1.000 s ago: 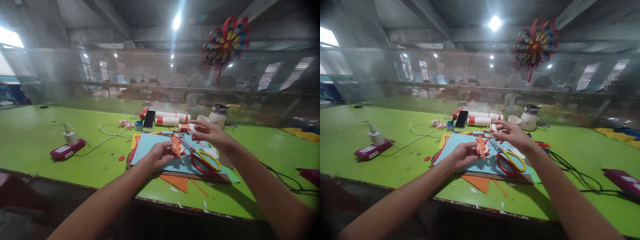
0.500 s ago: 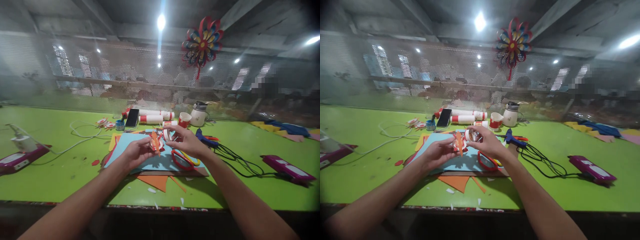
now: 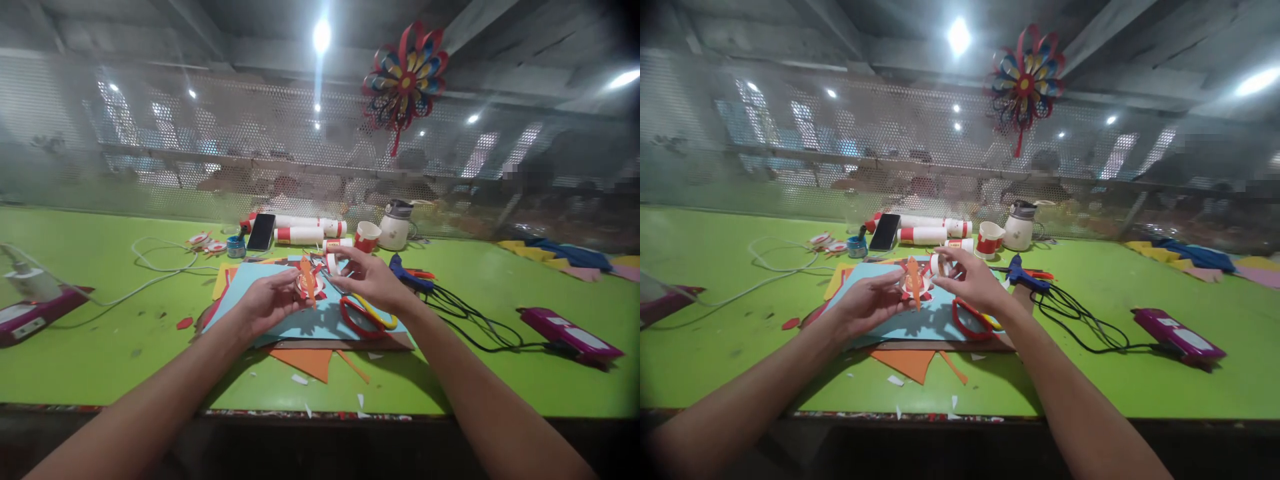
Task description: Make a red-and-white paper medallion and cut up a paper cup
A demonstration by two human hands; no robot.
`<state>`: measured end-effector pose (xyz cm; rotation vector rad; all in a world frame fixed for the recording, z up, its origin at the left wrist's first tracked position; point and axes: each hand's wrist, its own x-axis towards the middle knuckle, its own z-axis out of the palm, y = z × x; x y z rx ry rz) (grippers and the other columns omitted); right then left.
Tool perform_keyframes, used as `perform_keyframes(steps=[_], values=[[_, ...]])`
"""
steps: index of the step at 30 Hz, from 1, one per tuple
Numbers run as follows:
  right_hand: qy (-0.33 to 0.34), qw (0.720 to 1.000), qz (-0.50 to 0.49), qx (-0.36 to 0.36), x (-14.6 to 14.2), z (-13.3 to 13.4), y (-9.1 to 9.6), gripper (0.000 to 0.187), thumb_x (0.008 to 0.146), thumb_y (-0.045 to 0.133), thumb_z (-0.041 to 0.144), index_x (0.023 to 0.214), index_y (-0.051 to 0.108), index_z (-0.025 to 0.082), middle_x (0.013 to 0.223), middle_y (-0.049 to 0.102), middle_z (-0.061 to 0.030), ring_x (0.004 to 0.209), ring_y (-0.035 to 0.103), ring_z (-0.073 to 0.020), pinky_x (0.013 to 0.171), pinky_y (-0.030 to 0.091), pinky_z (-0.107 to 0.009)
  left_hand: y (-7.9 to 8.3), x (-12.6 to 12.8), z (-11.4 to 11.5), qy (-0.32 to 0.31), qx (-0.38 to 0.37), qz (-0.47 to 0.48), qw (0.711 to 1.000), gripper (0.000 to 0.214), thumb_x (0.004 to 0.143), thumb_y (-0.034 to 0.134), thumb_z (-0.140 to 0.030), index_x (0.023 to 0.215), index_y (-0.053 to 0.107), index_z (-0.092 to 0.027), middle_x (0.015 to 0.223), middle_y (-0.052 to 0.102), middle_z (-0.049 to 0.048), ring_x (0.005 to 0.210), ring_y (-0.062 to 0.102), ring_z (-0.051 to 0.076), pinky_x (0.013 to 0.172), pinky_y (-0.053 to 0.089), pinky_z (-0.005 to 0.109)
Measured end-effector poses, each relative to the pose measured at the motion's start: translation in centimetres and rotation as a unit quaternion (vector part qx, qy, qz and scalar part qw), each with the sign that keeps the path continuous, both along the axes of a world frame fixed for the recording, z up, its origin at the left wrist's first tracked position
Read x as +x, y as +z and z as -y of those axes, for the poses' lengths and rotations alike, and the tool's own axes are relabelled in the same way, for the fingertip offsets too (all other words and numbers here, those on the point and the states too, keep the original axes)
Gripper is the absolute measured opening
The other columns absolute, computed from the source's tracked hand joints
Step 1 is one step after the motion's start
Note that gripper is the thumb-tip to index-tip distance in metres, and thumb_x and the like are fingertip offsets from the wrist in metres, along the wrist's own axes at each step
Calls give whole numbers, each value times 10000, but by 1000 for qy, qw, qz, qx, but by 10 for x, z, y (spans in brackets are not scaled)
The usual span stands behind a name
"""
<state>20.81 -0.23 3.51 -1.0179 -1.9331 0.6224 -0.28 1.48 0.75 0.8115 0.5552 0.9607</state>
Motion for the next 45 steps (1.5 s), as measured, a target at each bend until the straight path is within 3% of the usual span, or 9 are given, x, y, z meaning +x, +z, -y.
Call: perform_keyframes(steps=[3,6,9,15,25,30,38,45], values=[[41,982,-135,-124,0,-1,2,501,783,656,334,1252,515,228,923,604,-50,682,605,-142,602,514,-311,-2,-1,-2,2,3,-8,1000,164,844,515,-112,947,635,-70,838,696,127,711,677,200,673,579,340],[69,954,-213,-198,4,-3,0,522,762,685,352,1231,517,197,781,615,-29,677,632,-166,624,524,-326,-3,-2,-3,2,7,-16,1000,175,852,508,-126,957,632,-63,865,695,152,743,684,222,691,578,353],[81,939,-240,-232,9,-8,-3,566,736,710,365,1236,493,213,850,644,-53,760,651,-196,712,539,-373,-3,-2,-3,8,2,-21,1000,174,859,496,-127,934,636,-56,854,693,163,718,680,211,688,579,349],[104,940,-227,-233,13,-9,-4,566,694,744,251,1209,511,232,989,642,-71,797,654,-190,760,541,-378,-4,-2,-5,8,1,-21,1000,153,854,507,-129,901,637,-61,836,691,164,718,680,219,682,580,348],[1,980,-165,-114,-1,-3,-3,507,707,718,271,1178,535,226,1073,616,-93,726,631,-167,597,553,-335,-3,-2,-4,7,-2,-27,1000,208,865,485,-116,1018,608,-47,881,686,170,733,678,210,688,581,349],[-77,994,-74,-36,-4,-3,-2,534,708,686,218,1215,519,204,1051,616,-81,789,621,-171,675,540,-342,-2,-1,-4,13,-11,-29,999,188,865,478,-103,989,610,-54,838,685,155,694,673,197,655,585,335],[-136,989,27,56,-6,-5,-7,541,722,683,255,1223,492,184,1073,611,-93,673,589,-143,648,541,-338,-3,-2,-5,24,-17,-26,999,125,851,495,-94,882,613,-67,785,682,144,643,665,188,631,588,334],[-170,962,124,171,-2,-11,-15,441,781,641,293,1185,525,162,1044,568,-114,903,586,-221,751,516,-354,-4,-2,-5,16,-16,-41,999,173,859,493,-109,975,614,-63,841,693,152,699,680,202,683,590,354]])
